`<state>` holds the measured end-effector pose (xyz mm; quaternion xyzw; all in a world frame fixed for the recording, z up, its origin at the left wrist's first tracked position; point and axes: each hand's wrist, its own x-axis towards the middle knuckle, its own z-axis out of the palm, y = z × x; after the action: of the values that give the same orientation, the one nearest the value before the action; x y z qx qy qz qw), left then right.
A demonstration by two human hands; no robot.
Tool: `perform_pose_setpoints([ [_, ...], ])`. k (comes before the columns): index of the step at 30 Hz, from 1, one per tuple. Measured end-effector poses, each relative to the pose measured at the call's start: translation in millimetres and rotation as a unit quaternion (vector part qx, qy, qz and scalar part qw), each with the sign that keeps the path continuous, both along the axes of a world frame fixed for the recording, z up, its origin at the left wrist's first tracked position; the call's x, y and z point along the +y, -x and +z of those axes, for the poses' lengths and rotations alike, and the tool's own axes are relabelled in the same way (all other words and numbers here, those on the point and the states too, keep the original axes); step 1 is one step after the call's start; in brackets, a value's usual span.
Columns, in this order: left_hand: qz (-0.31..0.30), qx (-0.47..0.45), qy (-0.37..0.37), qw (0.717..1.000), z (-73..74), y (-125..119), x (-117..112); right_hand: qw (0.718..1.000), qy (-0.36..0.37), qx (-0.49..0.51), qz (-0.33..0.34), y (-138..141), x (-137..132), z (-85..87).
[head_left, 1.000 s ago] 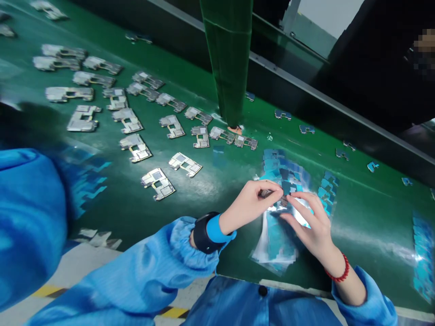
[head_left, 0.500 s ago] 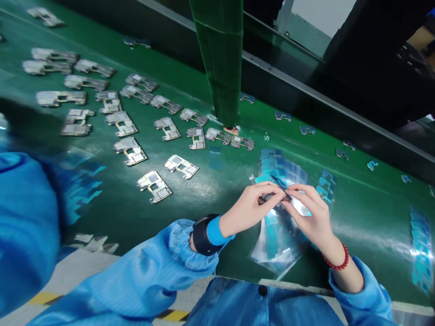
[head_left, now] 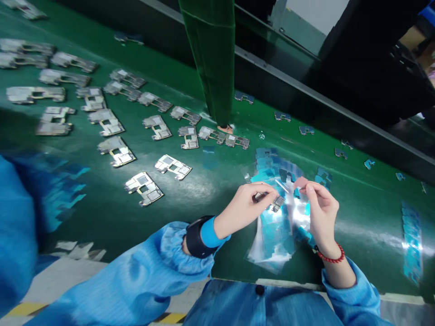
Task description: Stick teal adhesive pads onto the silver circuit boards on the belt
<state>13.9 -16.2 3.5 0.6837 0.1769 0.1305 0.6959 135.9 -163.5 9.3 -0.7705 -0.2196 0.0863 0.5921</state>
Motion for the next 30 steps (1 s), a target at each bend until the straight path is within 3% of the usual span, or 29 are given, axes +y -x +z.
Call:
perform_pose_setpoints([
  [6, 0.014, 0.011, 0.017, 1.0, -5.7, -0.6, -0.6, 0.998, -0.026, 0.027, -0.041, 1.1, -4.7, -16.2],
  [13, 0.058, 0.029, 0.039, 0.997, -11.8, -3.0, -4.4, 0.992, -0.076, 0.014, -0.096, -8.9, -7.8, -20.5],
  [17, 0.058, 0.049, -0.061, 0.995, -6.7, 0.3, 5.6, 0.991, -0.076, -0.021, -0.111, -21.1, -9.8, -18.1],
  [20, 0.166, 0.048, -0.192, 0.966, 3.6, 7.9, 23.4, 0.984, -0.074, -0.097, -0.128, -18.5, -13.8, -14.6],
  [22, 0.289, 0.018, -0.207, 0.935, 12.9, 13.3, 32.1, 0.975, -0.076, -0.158, -0.14, -11.7, -17.1, -11.9],
  [23, 0.318, -0.001, -0.178, 0.931, 17.4, 15.2, 33.3, 0.969, -0.074, -0.195, -0.134, -7.6, -18.5, -10.3],
  [24, 0.312, -0.014, -0.127, 0.941, 21.4, 16.3, 31.9, 0.961, -0.058, -0.247, -0.112, -3.4, -19.5, -8.7],
  [26, 0.206, -0.017, 0.002, 0.978, 26.0, 15.9, 22.6, 0.918, 0.011, -0.396, -0.031, 4.9, -19.5, -5.3],
  [28, 0.094, -0.002, 0.09, 0.992, 25.0, 12.7, 8.7, 0.832, 0.089, -0.546, 0.041, 12.4, -16.1, -2.6],
  [30, 0.052, 0.0, 0.12, 0.991, 19.6, 9.0, -3.1, 0.77, 0.121, -0.624, 0.058, 18.4, -10.2, -1.1],
])
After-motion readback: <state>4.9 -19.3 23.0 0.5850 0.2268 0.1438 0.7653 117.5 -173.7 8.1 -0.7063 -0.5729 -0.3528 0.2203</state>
